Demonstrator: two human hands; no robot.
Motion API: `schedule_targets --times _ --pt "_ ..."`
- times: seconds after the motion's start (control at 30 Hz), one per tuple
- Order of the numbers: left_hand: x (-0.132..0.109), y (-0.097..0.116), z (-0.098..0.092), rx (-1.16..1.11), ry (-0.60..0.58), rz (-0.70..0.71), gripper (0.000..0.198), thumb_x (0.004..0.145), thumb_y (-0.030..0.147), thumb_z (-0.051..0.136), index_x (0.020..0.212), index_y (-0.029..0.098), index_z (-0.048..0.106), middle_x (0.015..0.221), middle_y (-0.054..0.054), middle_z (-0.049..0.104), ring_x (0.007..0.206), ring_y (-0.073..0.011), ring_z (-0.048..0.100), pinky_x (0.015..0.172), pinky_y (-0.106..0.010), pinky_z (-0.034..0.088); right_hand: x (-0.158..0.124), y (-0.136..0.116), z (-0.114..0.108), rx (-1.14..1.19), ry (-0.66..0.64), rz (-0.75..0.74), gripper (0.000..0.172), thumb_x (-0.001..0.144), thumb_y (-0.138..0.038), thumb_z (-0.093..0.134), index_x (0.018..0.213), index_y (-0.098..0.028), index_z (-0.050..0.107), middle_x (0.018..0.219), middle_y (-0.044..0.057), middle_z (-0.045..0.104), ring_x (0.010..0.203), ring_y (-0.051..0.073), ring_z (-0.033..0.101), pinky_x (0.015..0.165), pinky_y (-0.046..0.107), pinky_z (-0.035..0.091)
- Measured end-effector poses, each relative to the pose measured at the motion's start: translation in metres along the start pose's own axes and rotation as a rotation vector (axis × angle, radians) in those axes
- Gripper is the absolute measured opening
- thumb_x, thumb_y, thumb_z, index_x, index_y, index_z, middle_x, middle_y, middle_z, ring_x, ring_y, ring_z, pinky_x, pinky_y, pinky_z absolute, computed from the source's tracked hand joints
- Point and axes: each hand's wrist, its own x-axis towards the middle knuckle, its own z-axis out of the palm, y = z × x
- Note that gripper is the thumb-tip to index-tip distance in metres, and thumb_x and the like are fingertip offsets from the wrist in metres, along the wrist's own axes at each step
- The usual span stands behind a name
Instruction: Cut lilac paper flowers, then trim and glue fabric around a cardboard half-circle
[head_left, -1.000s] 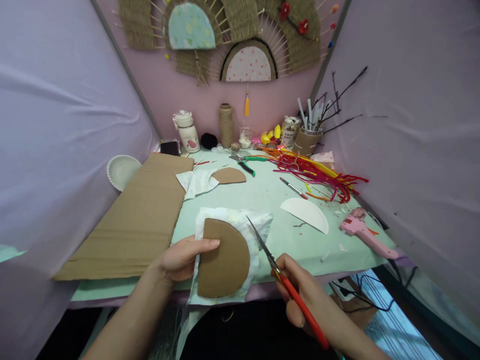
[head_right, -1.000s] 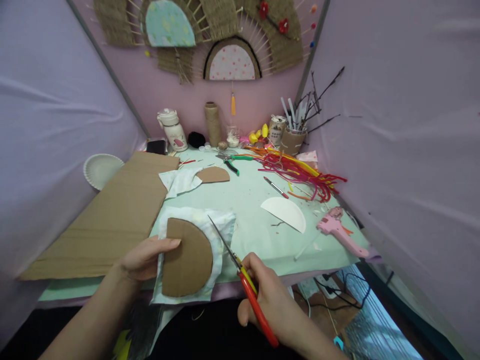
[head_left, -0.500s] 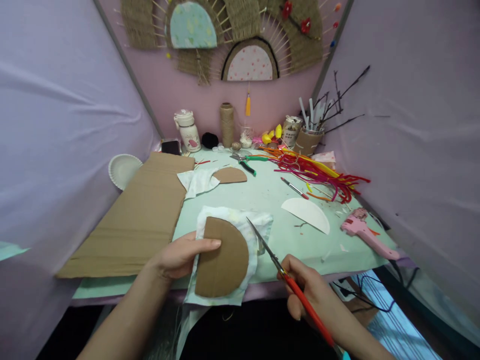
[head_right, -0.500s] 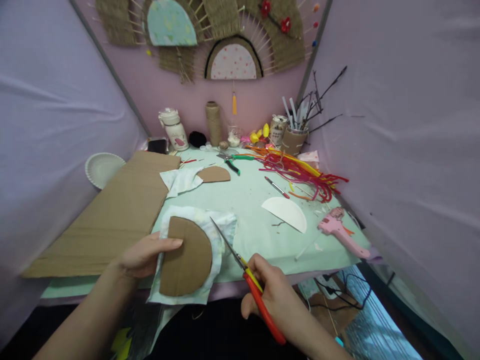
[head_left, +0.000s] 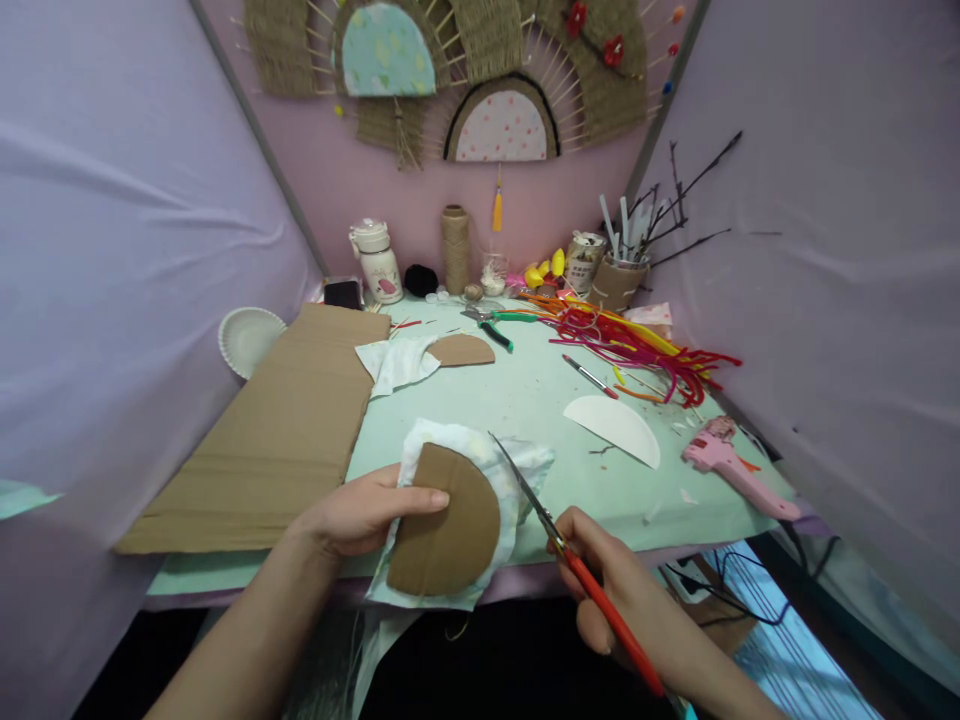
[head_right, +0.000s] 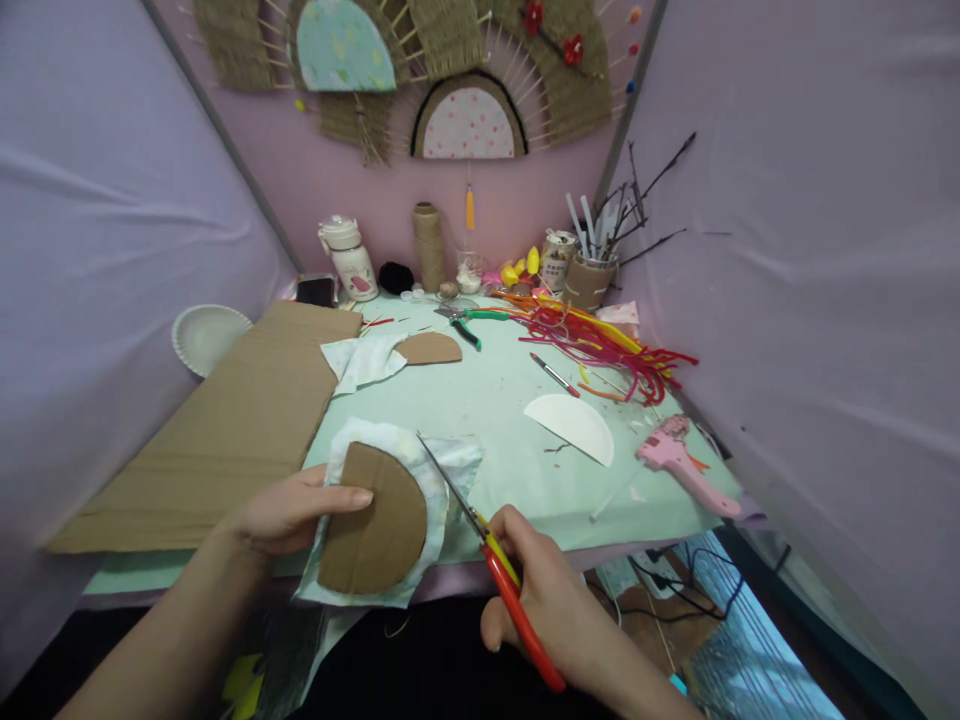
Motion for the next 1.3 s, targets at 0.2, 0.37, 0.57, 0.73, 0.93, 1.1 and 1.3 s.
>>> schedule_targets --times 0.2,0.37,0.57,0.73,0.93,1.1,1.3 --pt "0.000 0.000 -0.002 0.002 -0.004 -0.003 0.034 0.067 0.031 0.076 0.096 0.015 0.071 0.095 -0.010 0.073 0.087 -0.0226 0.066 0.080 -0.033 0.047 0.002 0.001 -0.001 0.005 0.046 -0.034 0.034 0.060 -0.008 0.058 0.073 -0.023 0.031 0.058 -0.011 0.033 0.046 0.006 0.028 0.043 0.020 0.017" --pt "-0.002 0.003 -0.001 0.006 0.012 0.006 0.034 0.067 0.030 0.076 0.097 0.017 0.071 0.095 -0.008 0.073 0.088 -0.0224 0.066 0.081 -0.033 0.047 0.002 -0.001 -0.001 0.102 0.016 0.003 0.026 0.062 -0.008 0.050 0.071 -0.023 0.030 0.054 -0.013 0.033 0.039 0.004 0.033 0.042 0.020 0.017" --pt "-0.007 0.008 -0.003 0.084 0.005 0.025 0.027 0.070 0.029 0.073 0.095 0.017 0.073 0.094 -0.008 0.073 0.089 -0.0210 0.065 0.083 -0.032 0.046 -0.001 -0.002 -0.006 0.042 0.008 0.004 0.029 0.061 -0.008 0.052 0.072 -0.024 0.030 0.054 -0.013 0.036 0.038 0.004 0.036 0.042 0.020 0.017" --pt "-0.008 0.010 -0.005 0.153 -0.041 0.025 0.024 0.073 0.029 0.071 0.095 0.018 0.072 0.094 -0.007 0.073 0.091 -0.0215 0.064 0.085 -0.033 0.046 -0.002 -0.010 -0.009 -0.071 -0.004 0.034 0.034 0.061 -0.011 0.060 0.073 -0.024 0.030 0.054 -0.012 0.037 0.041 0.005 0.034 0.041 0.020 0.016" --pt "-0.007 0.009 -0.007 0.224 -0.079 0.018 0.025 0.074 0.029 0.070 0.097 0.020 0.072 0.097 -0.005 0.072 0.094 -0.0219 0.063 0.087 -0.033 0.046 -0.001 -0.014 -0.009 -0.112 0.016 0.000 0.036 0.059 -0.015 0.064 0.072 -0.024 0.031 0.056 -0.011 0.038 0.046 0.006 0.035 0.042 0.019 0.017" --pt "-0.008 0.010 -0.009 0.265 -0.085 0.013 0.025 0.074 0.031 0.070 0.097 0.020 0.072 0.097 -0.006 0.072 0.092 -0.0216 0.063 0.085 -0.032 0.046 -0.001 -0.015 -0.010 -0.112 0.007 0.044 0.039 0.053 -0.008 0.061 0.072 -0.024 0.030 0.052 -0.013 0.037 0.044 0.006 0.033 0.041 0.020 0.017" --pt "-0.009 0.012 -0.011 0.313 -0.098 0.000 0.026 0.075 0.032 0.069 0.099 0.021 0.071 0.098 -0.004 0.072 0.093 -0.0207 0.062 0.083 -0.030 0.046 -0.003 -0.017 -0.010 -0.102 0.014 0.048 0.035 0.052 -0.003 0.052 0.069 -0.023 0.029 0.050 -0.014 0.036 0.044 0.005 0.035 0.044 0.020 0.021"
